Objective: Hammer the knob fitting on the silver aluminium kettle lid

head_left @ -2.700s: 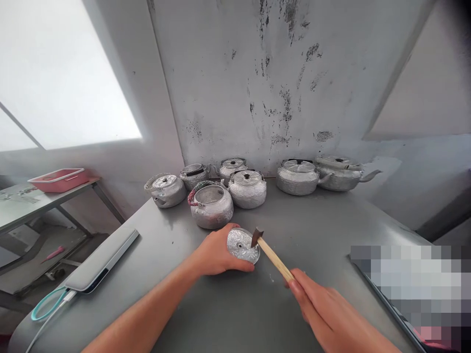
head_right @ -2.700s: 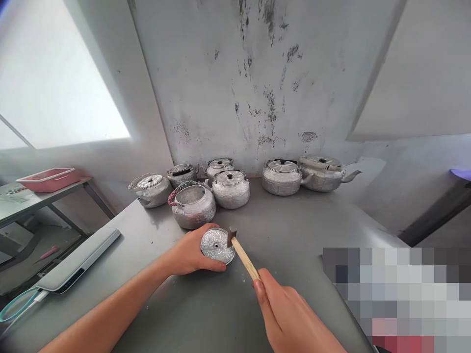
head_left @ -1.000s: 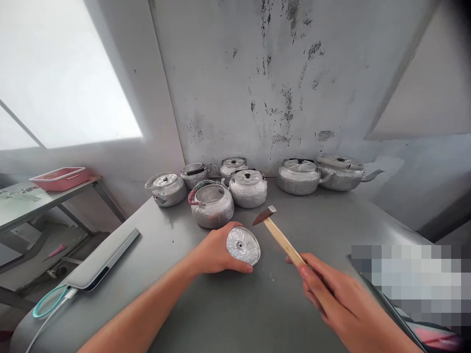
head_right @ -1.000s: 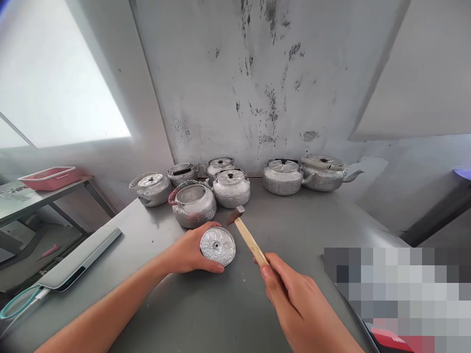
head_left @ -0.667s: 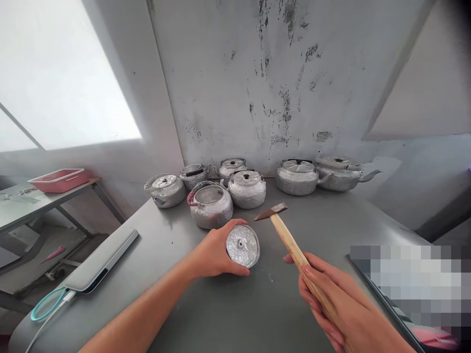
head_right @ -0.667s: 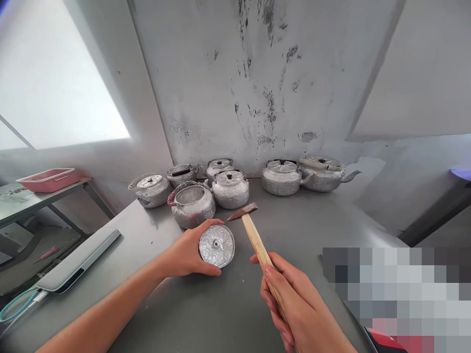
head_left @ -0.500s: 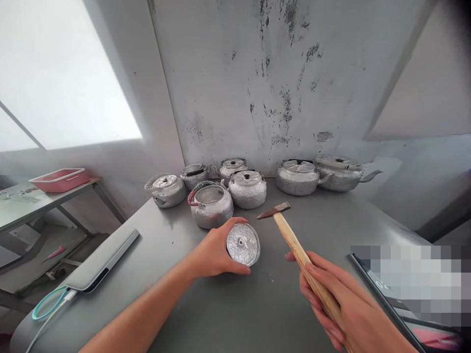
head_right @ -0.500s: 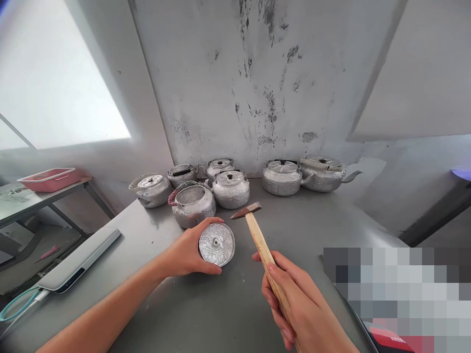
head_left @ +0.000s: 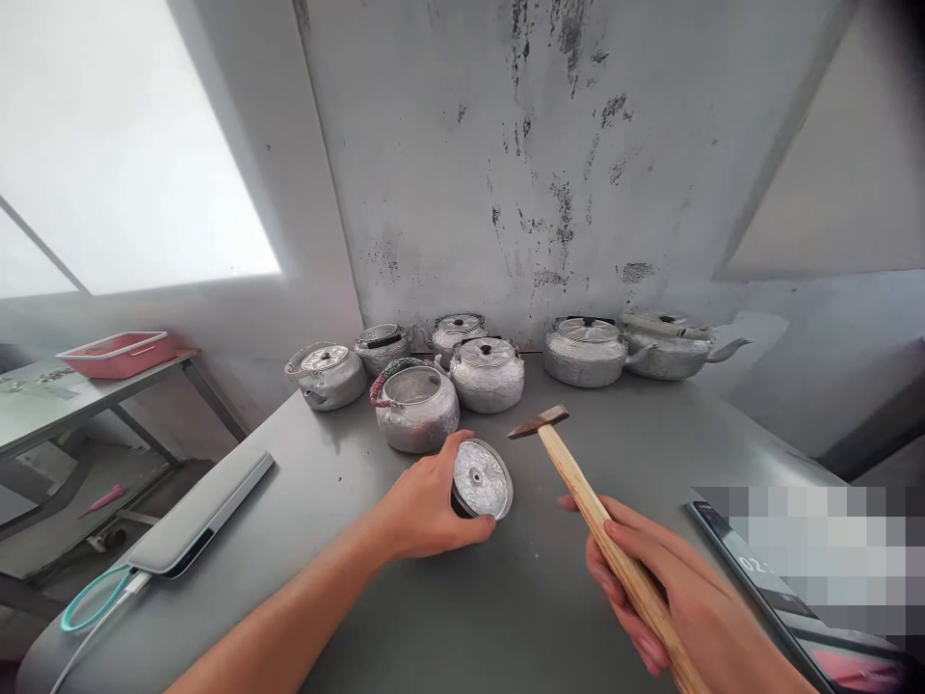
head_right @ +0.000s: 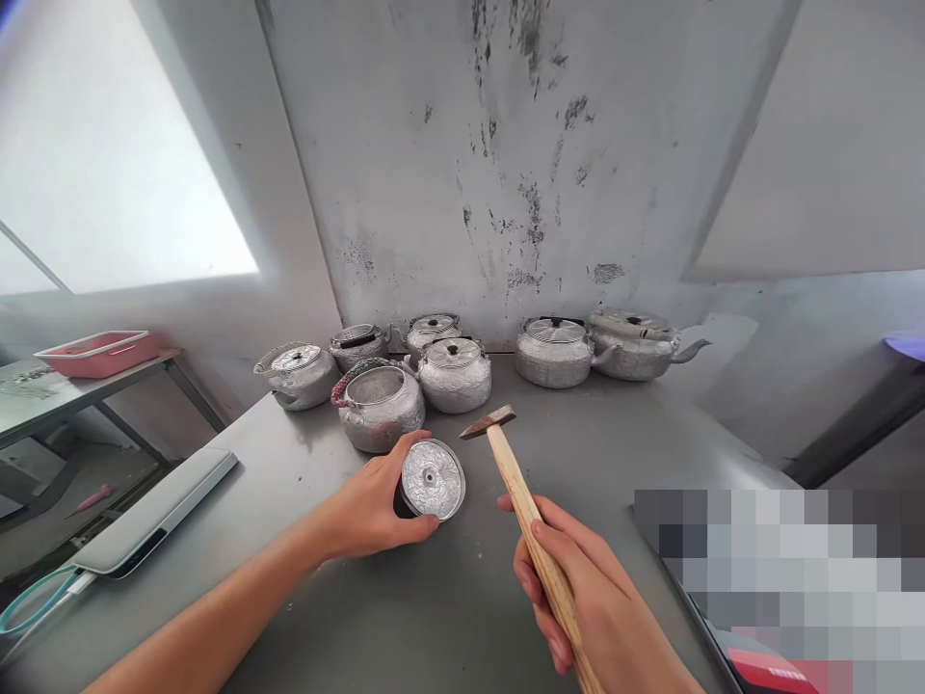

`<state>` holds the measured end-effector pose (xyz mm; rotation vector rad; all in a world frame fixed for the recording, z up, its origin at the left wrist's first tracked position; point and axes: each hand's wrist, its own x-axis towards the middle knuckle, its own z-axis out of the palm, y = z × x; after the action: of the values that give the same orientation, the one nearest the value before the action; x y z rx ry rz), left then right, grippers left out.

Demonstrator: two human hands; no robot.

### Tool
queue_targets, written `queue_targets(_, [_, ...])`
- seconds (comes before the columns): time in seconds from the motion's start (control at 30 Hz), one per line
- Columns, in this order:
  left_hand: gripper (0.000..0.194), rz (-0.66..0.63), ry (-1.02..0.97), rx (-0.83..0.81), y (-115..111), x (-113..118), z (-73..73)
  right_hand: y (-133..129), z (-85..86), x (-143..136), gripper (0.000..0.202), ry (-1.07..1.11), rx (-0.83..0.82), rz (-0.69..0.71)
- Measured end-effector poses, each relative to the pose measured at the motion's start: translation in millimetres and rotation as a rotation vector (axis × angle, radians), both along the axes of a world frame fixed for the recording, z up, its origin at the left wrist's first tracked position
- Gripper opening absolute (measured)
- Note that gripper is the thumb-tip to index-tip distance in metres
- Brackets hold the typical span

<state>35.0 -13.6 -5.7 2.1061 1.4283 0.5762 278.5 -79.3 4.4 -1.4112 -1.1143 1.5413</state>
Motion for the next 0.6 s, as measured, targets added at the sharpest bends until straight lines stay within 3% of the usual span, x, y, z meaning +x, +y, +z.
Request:
queue_targets(0.33, [0.09,0.111,0.082,0.158,2.2,3.1,-8.4,0.6,-8.6,2.3,0.04,-0.052,0.044,0.065])
queue_targets(0.43, [0.092,0.099,0.087,0.18,2.0,3.7,-12.2,1.8,-7.5,0.7,0.029,-0.076,0.054,0.096])
queue_targets(0.6, [0.097,0.051,0.097,0.144,2.2,1.8,-16.6,3.8,-7.6,0.8,0.035,-0.119,0.112,0.173])
